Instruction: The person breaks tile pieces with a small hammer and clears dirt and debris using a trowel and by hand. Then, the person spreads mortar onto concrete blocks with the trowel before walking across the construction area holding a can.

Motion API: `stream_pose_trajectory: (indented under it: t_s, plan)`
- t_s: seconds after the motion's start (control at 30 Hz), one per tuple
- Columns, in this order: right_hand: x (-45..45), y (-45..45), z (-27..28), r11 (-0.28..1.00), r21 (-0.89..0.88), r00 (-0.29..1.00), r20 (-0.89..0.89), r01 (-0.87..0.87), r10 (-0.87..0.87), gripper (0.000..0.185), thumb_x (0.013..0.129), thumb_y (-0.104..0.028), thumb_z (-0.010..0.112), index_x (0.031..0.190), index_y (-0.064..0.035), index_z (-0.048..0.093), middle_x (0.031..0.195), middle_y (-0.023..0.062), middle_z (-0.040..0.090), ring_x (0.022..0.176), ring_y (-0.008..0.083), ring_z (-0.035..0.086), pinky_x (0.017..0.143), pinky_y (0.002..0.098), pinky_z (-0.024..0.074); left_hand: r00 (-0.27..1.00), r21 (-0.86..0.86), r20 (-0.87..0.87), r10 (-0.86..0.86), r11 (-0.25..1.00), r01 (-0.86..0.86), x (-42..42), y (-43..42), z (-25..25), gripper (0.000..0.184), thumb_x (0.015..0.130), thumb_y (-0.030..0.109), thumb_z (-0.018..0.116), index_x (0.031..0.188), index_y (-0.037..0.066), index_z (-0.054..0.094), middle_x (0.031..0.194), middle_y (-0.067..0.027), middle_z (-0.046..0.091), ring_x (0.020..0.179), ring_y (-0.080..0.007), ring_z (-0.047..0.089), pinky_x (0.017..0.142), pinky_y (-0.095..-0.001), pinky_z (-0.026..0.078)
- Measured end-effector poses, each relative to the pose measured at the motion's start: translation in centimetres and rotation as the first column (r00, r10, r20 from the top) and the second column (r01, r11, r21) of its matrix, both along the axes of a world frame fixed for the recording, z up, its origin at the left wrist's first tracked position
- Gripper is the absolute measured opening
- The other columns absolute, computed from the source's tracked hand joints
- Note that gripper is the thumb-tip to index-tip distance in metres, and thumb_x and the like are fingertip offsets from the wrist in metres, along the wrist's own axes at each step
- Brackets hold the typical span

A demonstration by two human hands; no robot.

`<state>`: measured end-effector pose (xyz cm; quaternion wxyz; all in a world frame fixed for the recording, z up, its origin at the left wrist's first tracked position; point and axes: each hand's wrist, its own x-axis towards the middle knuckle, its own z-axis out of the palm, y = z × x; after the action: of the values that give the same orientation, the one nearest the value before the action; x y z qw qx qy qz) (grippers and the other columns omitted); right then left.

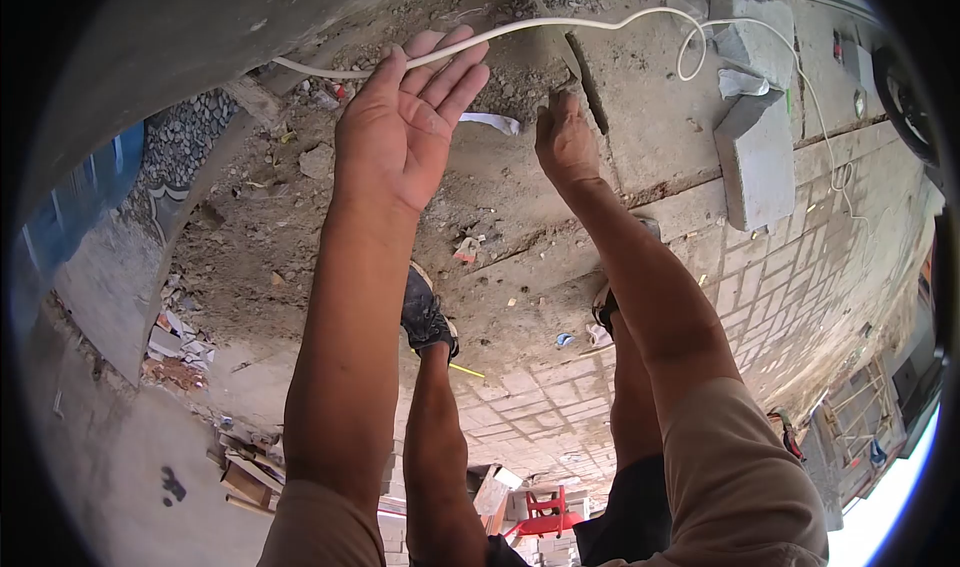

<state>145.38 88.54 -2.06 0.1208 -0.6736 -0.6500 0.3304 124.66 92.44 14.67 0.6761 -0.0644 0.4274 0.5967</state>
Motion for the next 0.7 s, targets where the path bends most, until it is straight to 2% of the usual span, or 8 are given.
stream_pose_trajectory:
  t_s: [0.1,0.17,0.37,0.53,0.57,0.6,0.67,0.7]
  plan:
    - [-1.3,4.1,-0.3,0.992,0.085,0.995,0.042,0.091,-0.095,0.028,0.098,-0.024,0.05,0.109,0.0014,0.05,0.101,0.0295,0.064,0.09,0.0484,0.063,0.074,0.0546,0.0514,0.997,-0.064,-0.041,-0.061,0.996,0.059,-0.5,-1.7,0.4,0.037,0.105,0.022,0.043,0.123,-0.009,0.042,0.136,-0.0358,0.045,0.13,-0.0459,0.046,0.113,-0.0527,0.04]
    - [-3.2,5.4,1.4,0.945,-0.236,0.957,-0.126,0.228,-0.263,0.034,0.096,-0.027,0.048,0.111,0.0035,0.05,0.102,0.0324,0.063,0.097,0.0509,0.061,0.079,0.0553,0.0498,0.997,-0.084,-0.043,-0.067,0.994,0.064,-0.4,-3.4,0.0,0.03,0.104,0.021,0.046,0.115,-0.007,0.045,0.131,-0.0346,0.051,0.126,-0.0453,0.05,0.111,-0.0529,0.041]
    - [-7.9,-2.1,-2.2,0.95,-0.074,0.938,-0.199,-0.304,0.284,0.032,0.094,-0.032,0.052,0.115,-0.007,0.05,0.105,0.0329,0.063,0.102,0.0521,0.059,0.087,0.0578,0.0474,1.0,-0.168,0.011,0.011,0.986,-0.009,-0.9,-6.7,0.9,0.031,0.102,0.02,0.05,0.119,-0.005,0.048,0.129,-0.0309,0.053,0.123,-0.0419,0.053,0.111,-0.0531,0.041]
    - [-11.1,2.2,-3.3,0.899,-0.34,0.947,-0.065,0.277,-0.316,0.035,0.095,-0.027,0.056,0.105,0.0043,0.045,0.091,0.0227,0.067,0.082,0.0417,0.068,0.067,0.0455,0.0555,0.998,-0.143,0.031,-0.046,0.988,0.05,-2.3,-8.5,1.1,0.028,0.102,0.022,0.051,0.121,0.001,0.055,0.131,-0.024,0.055,0.126,-0.038,0.052,0.11,-0.0513,0.039]
    - [-12.5,-0.3,-8.3,0.929,-0.335,0.879,-0.381,0.159,-0.288,0.03,0.097,-0.028,0.05,0.101,0.0011,0.047,0.088,0.0192,0.066,0.072,0.034,0.064,0.059,0.0425,0.0536,0.999,-0.143,0.031,-0.043,0.989,0.047,-2.6,-8.5,0.9,0.028,0.102,0.022,0.051,0.121,0.001,0.055,0.131,-0.024,0.055,0.126,-0.038,0.052,0.11,-0.0513,0.039]
    - [-13.2,-2.6,-7.2,0.981,-0.155,0.981,-0.17,-0.118,0.091,0.028,0.097,-0.028,0.049,0.101,-0.0003,0.048,0.091,0.0188,0.066,0.07,0.031,0.064,0.057,0.0416,0.0534,0.997,-0.133,0.005,-0.072,0.989,0.072,-2.7,-8.5,0.8,0.029,0.103,0.023,0.049,0.122,0.001,0.055,0.131,-0.0233,0.056,0.126,-0.0377,0.051,0.111,-0.0511,0.039]
    - [-14.8,-7.2,-4.4,0.738,0.169,0.65,0.624,-0.654,0.433,0.025,0.098,-0.027,0.047,0.102,-0.0032,0.051,0.096,0.0181,0.067,0.066,0.0252,0.064,0.054,0.0396,0.053,0.99,-0.132,-0.009,-0.141,0.982,0.138,-3.1,-8.5,0.7,0.036,0.104,0.024,0.046,0.129,-0.001,0.05,0.13,-0.0217,0.056,0.129,-0.0364,0.049,0.112,-0.0509,0.037]
    - [-14.3,-8.6,-3.0,0.804,0.141,0.775,0.403,-0.578,0.487,0.027,0.098,-0.028,0.048,0.105,-0.0018,0.049,0.098,0.02,0.066,0.075,0.0299,0.063,0.061,0.0408,0.0528,0.99,-0.125,-0.001,-0.143,0.982,0.141,-3.2,-8.3,0.5,0.036,0.104,0.024,0.046,0.129,-0.001,0.05,0.13,-0.0217,0.056,0.129,-0.0364,0.049,0.112,-0.0509,0.037]
